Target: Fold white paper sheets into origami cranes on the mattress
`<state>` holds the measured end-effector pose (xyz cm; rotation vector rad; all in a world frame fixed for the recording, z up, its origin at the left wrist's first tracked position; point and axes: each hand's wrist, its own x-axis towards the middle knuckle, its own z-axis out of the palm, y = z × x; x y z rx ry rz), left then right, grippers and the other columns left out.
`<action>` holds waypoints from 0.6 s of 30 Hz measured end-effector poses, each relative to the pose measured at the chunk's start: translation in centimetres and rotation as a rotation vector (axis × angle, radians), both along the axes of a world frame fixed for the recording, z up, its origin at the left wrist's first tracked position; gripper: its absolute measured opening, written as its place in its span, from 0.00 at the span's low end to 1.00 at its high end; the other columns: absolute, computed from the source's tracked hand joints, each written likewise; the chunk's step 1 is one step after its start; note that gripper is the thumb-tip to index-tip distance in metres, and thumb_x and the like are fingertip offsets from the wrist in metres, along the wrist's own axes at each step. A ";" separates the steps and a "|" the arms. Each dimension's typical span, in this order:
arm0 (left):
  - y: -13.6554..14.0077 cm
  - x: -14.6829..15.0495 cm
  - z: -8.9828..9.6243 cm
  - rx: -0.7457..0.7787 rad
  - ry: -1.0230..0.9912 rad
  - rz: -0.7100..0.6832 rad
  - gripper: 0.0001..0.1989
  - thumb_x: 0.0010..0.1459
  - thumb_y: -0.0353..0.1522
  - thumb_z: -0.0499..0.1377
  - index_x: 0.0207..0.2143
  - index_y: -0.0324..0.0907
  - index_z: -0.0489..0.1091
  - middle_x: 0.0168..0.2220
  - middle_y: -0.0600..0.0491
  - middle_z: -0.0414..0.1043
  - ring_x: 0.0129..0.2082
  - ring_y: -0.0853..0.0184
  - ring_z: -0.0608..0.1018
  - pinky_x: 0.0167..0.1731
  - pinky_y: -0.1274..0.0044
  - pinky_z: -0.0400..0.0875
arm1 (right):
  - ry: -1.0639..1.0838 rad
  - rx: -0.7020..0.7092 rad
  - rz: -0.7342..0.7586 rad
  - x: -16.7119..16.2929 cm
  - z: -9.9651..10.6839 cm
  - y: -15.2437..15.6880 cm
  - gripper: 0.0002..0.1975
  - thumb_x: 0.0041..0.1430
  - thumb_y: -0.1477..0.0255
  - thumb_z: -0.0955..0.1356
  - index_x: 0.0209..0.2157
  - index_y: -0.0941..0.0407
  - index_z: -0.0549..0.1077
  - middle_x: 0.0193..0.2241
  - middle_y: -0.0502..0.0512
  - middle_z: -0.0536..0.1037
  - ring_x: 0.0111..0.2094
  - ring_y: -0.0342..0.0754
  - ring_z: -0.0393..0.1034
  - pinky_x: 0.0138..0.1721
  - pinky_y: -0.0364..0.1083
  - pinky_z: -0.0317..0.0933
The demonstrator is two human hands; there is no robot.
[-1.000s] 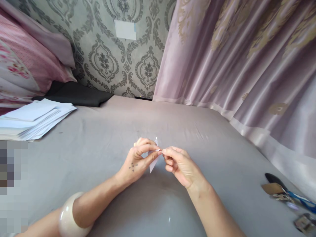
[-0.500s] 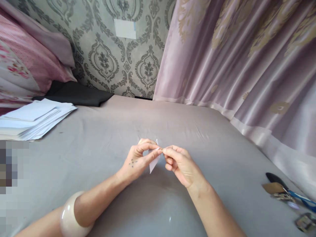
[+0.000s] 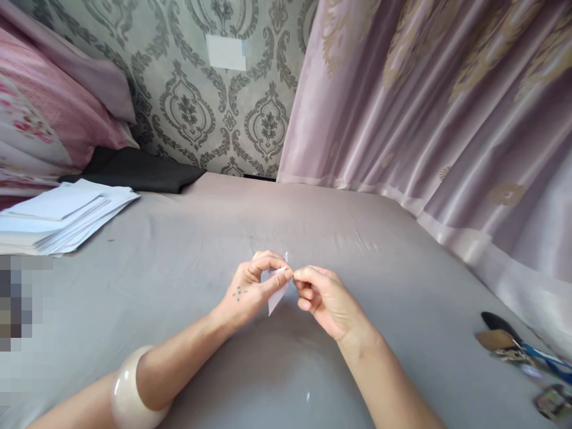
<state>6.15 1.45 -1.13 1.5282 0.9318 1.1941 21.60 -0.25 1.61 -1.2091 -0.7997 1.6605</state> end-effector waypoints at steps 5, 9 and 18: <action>0.1 0.1 0.3 -0.213 -0.191 -0.084 0.10 0.56 0.38 0.63 0.27 0.42 0.72 0.30 0.54 0.69 0.34 0.68 0.71 0.37 0.75 0.64 | -0.004 0.039 -0.011 -0.1 0.1 -0.1 0.11 0.44 0.70 0.71 0.19 0.57 0.65 0.17 0.44 0.60 0.19 0.37 0.50 0.20 0.40 0.48; 0.8 -0.1 0.4 -0.485 -0.415 -0.158 0.11 0.53 0.39 0.65 0.28 0.41 0.71 0.27 0.55 0.68 0.27 0.71 0.70 0.30 0.77 0.62 | -0.104 0.102 -0.086 0.0 -0.3 0.2 0.10 0.46 0.67 0.71 0.23 0.56 0.69 0.18 0.44 0.64 0.19 0.37 0.54 0.23 0.41 0.50; 1.9 -0.6 -0.1 -0.523 -0.619 -0.162 0.09 0.53 0.34 0.66 0.36 0.42 0.74 0.33 0.53 0.69 0.35 0.69 0.72 0.39 0.77 0.66 | -0.117 0.098 -0.147 -0.1 -0.9 0.7 0.14 0.44 0.66 0.73 0.33 0.57 0.74 0.28 0.51 0.73 0.24 0.39 0.62 0.23 0.41 0.53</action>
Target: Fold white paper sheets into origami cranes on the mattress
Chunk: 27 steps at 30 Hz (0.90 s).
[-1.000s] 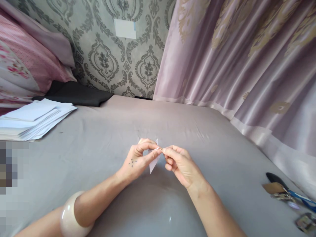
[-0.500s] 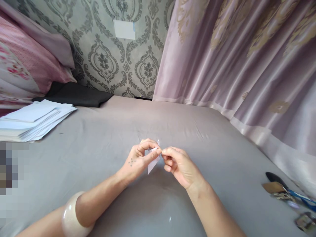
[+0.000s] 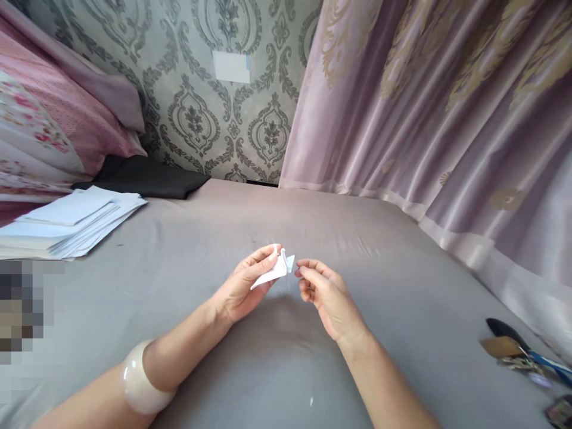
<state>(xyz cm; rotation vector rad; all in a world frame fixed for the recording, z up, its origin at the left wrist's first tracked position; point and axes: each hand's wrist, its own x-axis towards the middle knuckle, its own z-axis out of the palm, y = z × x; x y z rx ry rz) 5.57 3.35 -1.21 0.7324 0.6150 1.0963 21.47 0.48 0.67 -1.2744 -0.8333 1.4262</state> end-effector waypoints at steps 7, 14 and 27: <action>0.2 -0.6 0.1 -0.011 0.005 -0.078 0.13 0.50 0.32 0.62 0.40 0.42 0.74 0.30 0.51 0.68 0.31 0.67 0.72 0.35 0.74 0.67 | -0.007 0.034 0.007 0.3 0.2 0.0 0.12 0.46 0.64 0.73 0.32 0.56 0.75 0.29 0.50 0.72 0.25 0.40 0.61 0.25 0.42 0.53; 0.3 -0.9 -0.4 -0.053 0.000 -0.266 0.20 0.41 0.28 0.63 0.41 0.40 0.75 0.28 0.52 0.69 0.26 0.68 0.70 0.28 0.76 0.66 | -0.234 0.193 0.133 1.2 1.1 -0.2 0.10 0.51 0.61 0.72 0.32 0.52 0.79 0.31 0.51 0.75 0.35 0.46 0.64 0.39 0.46 0.57; 0.3 -1.3 -1.1 -0.044 -0.016 -0.524 0.21 0.43 0.26 0.62 0.43 0.39 0.71 0.36 0.49 0.74 0.29 0.67 0.75 0.32 0.75 0.67 | -0.500 0.455 0.565 2.3 1.6 -0.7 0.06 0.56 0.66 0.71 0.37 0.46 0.79 0.37 0.51 0.71 0.39 0.46 0.65 0.46 0.48 0.59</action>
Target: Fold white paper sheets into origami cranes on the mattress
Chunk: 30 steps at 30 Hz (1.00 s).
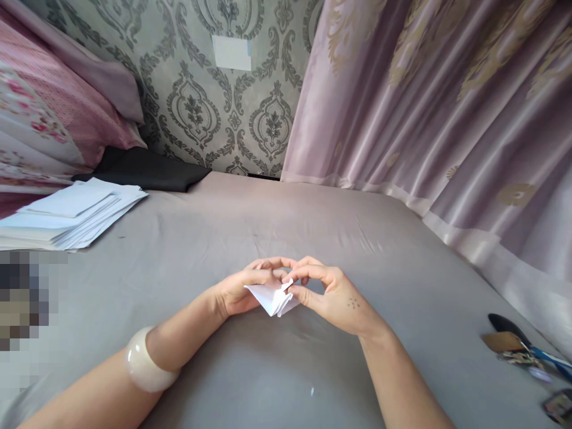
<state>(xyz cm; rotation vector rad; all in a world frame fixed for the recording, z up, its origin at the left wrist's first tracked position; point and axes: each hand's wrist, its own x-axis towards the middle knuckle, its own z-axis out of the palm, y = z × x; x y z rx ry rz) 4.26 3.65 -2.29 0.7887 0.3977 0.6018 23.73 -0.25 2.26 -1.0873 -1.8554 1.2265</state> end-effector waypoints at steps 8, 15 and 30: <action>0.2 0.0 0.1 -0.035 -0.050 -0.053 0.22 0.40 0.25 0.60 0.42 0.39 0.70 0.39 0.49 0.71 0.30 0.67 0.74 0.33 0.76 0.68 | 0.008 0.114 -0.029 -0.7 0.1 -0.2 0.04 0.56 0.70 0.71 0.35 0.48 0.77 0.35 0.49 0.71 0.38 0.44 0.65 0.44 0.46 0.60; 0.3 0.0 -0.4 -0.056 -0.083 -0.074 0.18 0.43 0.25 0.60 0.40 0.38 0.71 0.36 0.50 0.70 0.31 0.67 0.74 0.34 0.77 0.68 | 0.023 0.112 -0.027 -0.9 -0.3 -0.2 0.05 0.57 0.72 0.71 0.35 0.47 0.77 0.36 0.48 0.70 0.36 0.42 0.64 0.42 0.44 0.61; 0.9 0.7 -0.4 0.135 0.382 0.842 0.20 0.56 0.48 0.59 0.42 0.42 0.72 0.45 0.49 0.71 0.42 0.66 0.73 0.38 0.77 0.67 | 0.325 -0.136 -0.551 -0.6 -2.3 1.9 0.13 0.49 0.61 0.73 0.30 0.56 0.74 0.26 0.48 0.72 0.29 0.42 0.64 0.35 0.43 0.58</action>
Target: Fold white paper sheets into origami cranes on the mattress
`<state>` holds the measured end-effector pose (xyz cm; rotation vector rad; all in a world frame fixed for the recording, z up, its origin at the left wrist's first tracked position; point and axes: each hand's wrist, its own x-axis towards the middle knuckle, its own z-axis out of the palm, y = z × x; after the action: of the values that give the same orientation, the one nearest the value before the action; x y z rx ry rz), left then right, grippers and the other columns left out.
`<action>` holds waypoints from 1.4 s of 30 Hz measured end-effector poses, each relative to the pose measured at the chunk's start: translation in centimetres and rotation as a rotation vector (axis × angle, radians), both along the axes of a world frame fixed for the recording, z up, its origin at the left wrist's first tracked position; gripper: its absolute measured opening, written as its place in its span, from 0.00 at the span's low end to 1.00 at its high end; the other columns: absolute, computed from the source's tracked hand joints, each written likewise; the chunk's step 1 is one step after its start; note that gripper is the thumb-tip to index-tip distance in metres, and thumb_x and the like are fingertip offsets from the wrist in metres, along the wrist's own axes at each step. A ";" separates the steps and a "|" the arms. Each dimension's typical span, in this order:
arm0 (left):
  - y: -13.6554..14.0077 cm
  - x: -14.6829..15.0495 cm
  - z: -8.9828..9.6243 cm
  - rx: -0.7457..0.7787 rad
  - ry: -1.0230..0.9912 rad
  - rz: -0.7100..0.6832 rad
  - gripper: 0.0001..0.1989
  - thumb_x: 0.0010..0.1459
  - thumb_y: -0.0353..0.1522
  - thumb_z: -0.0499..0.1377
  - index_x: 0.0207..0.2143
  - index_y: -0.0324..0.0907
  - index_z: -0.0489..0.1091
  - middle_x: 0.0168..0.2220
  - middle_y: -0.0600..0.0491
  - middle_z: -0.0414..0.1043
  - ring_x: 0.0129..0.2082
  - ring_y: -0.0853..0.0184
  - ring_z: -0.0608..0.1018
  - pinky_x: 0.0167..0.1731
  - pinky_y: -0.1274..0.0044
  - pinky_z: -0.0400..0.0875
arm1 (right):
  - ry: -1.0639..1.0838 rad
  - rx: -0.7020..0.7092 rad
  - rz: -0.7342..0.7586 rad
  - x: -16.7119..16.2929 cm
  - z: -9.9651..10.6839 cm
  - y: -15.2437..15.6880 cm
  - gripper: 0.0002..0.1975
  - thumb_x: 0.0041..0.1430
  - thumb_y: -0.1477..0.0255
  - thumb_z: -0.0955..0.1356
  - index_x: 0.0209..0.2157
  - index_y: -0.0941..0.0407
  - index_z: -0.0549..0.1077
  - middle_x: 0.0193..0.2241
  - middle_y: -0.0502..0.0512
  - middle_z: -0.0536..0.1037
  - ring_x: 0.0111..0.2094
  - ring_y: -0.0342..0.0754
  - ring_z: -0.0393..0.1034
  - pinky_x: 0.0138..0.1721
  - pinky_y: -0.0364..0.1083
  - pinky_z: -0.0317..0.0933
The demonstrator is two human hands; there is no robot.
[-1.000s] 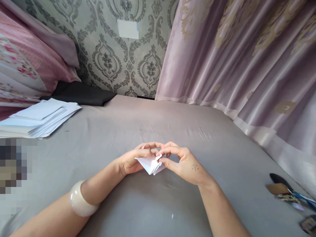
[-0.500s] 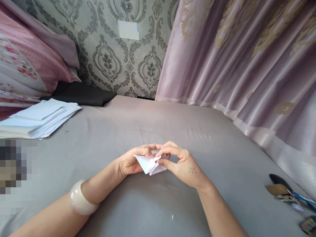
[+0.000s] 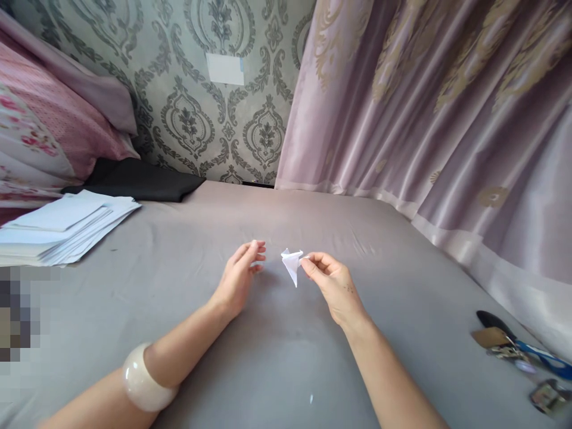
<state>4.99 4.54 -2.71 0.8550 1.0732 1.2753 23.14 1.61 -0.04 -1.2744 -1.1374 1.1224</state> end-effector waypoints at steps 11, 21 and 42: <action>-1.5 0.5 0.9 0.202 0.527 -0.244 0.16 0.52 0.43 0.63 0.39 0.43 0.73 0.24 0.57 0.67 0.25 0.69 0.70 0.27 0.78 0.61 | -0.173 -0.015 0.121 -0.4 -1.4 0.0 0.10 0.54 0.63 0.70 0.31 0.56 0.73 0.26 0.48 0.73 0.29 0.43 0.65 0.34 0.43 0.58; -1.2 1.2 -0.5 0.167 0.214 -0.207 0.14 0.47 0.41 0.68 0.31 0.40 0.77 0.30 0.52 0.78 0.30 0.68 0.76 0.32 0.79 0.67 | -0.323 0.106 0.044 -1.5 -1.7 -0.4 0.09 0.55 0.64 0.69 0.33 0.56 0.73 0.26 0.50 0.75 0.27 0.43 0.67 0.32 0.43 0.61; -1.9 1.2 1.3 0.127 0.258 -0.137 0.10 0.47 0.38 0.68 0.31 0.42 0.80 0.34 0.51 0.81 0.39 0.60 0.79 0.39 0.75 0.72 | -0.349 0.202 0.071 -2.0 -1.3 -1.1 0.06 0.58 0.67 0.66 0.33 0.55 0.72 0.30 0.52 0.77 0.29 0.45 0.70 0.35 0.44 0.63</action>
<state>6.21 2.63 -1.41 1.1944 1.1226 1.1476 21.17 0.55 -1.30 -1.3081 -1.5253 0.8284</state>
